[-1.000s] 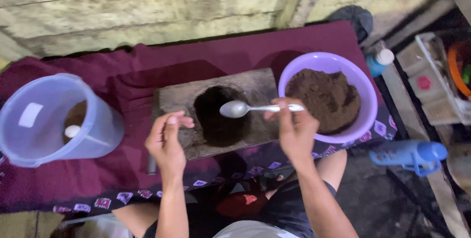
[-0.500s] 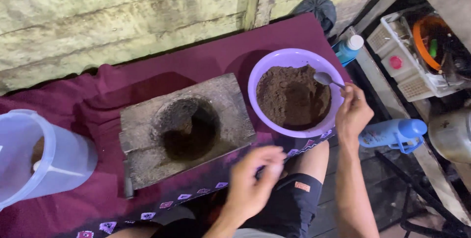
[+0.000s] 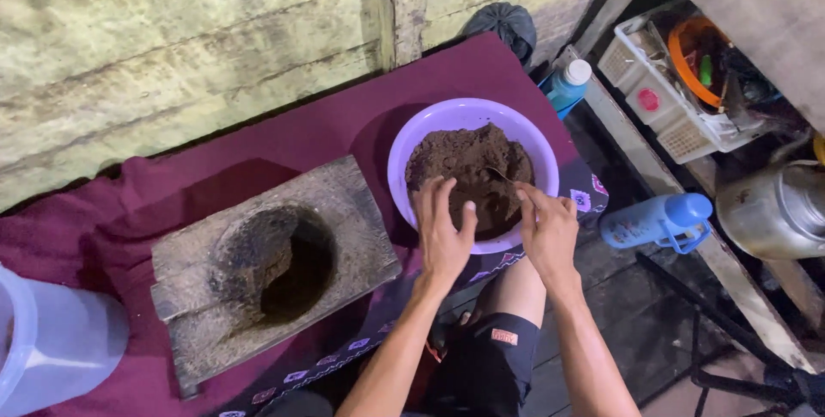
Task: The person uses a pestle to grind a dark brown substance in a stone mortar. They repeatedly scoop the ground material from the mortar into a purple bowl using a spoon, then return more material to the mortar to continue grinding.
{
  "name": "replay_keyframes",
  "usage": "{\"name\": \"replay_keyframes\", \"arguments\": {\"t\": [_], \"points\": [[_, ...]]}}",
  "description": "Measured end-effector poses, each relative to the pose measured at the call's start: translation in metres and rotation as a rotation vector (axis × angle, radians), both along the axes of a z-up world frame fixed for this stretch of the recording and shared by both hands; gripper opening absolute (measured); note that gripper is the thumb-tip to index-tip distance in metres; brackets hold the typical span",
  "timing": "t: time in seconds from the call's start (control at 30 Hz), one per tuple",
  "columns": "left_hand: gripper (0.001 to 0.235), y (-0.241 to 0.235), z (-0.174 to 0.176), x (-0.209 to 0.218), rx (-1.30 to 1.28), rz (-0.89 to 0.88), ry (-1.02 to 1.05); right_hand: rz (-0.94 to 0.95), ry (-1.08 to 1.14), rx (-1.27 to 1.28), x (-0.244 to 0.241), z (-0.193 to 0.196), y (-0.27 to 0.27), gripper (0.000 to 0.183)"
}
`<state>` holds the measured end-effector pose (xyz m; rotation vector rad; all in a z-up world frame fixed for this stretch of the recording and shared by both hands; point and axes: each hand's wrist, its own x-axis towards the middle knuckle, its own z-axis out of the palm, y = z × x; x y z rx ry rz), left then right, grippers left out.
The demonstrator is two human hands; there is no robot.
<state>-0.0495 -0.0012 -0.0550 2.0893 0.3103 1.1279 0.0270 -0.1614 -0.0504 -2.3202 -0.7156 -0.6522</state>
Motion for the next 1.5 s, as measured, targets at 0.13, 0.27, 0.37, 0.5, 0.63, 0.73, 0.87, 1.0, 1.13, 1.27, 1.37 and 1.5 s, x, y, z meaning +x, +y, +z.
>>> {"name": "replay_keyframes", "arguments": {"t": [0.13,0.27,0.37,0.5,0.63,0.73,0.87,1.0,1.13,1.27,1.37,1.5], "points": [[0.031,0.004,-0.014,0.011,0.014,0.044,-0.049,-0.052,-0.054,0.029,0.025,0.013,-0.012,0.017],[0.029,0.002,-0.024,0.011,0.055,0.052,-0.015,-0.163,-0.164,-0.055,0.051,-0.004,-0.023,0.012],[0.029,0.002,-0.019,0.008,0.025,0.064,-0.028,-0.214,-0.177,-0.126,0.040,-0.028,-0.014,0.011],[0.035,0.002,-0.018,0.006,0.009,0.060,-0.025,-0.140,-0.124,-0.113,0.005,-0.020,0.005,0.009],[0.031,0.003,-0.018,0.004,-0.002,0.052,-0.051,-0.040,-0.127,-0.093,-0.013,0.003,0.010,0.012],[0.031,0.003,-0.020,0.004,-0.035,0.049,-0.073,-0.002,-0.120,-0.113,-0.015,0.021,0.008,0.008],[0.031,0.006,-0.024,0.006,-0.058,0.037,-0.099,-0.144,-0.061,0.003,0.001,0.021,0.003,0.012],[0.028,0.006,-0.020,0.006,-0.031,0.027,-0.108,-0.221,-0.044,-0.041,-0.003,-0.030,0.017,0.014],[0.027,0.007,-0.016,0.005,-0.018,0.040,-0.104,-0.224,-0.042,-0.022,-0.012,-0.015,0.023,0.011],[0.027,0.004,-0.015,0.006,-0.038,0.030,-0.113,-0.223,-0.037,0.051,-0.015,0.004,0.015,0.015],[0.027,0.003,-0.014,0.006,-0.041,0.042,-0.102,-0.194,0.004,0.062,-0.026,-0.001,0.021,0.016],[0.028,0.003,-0.009,0.001,-0.041,0.052,-0.087,-0.171,0.047,0.019,-0.035,-0.003,0.018,0.013]]}}
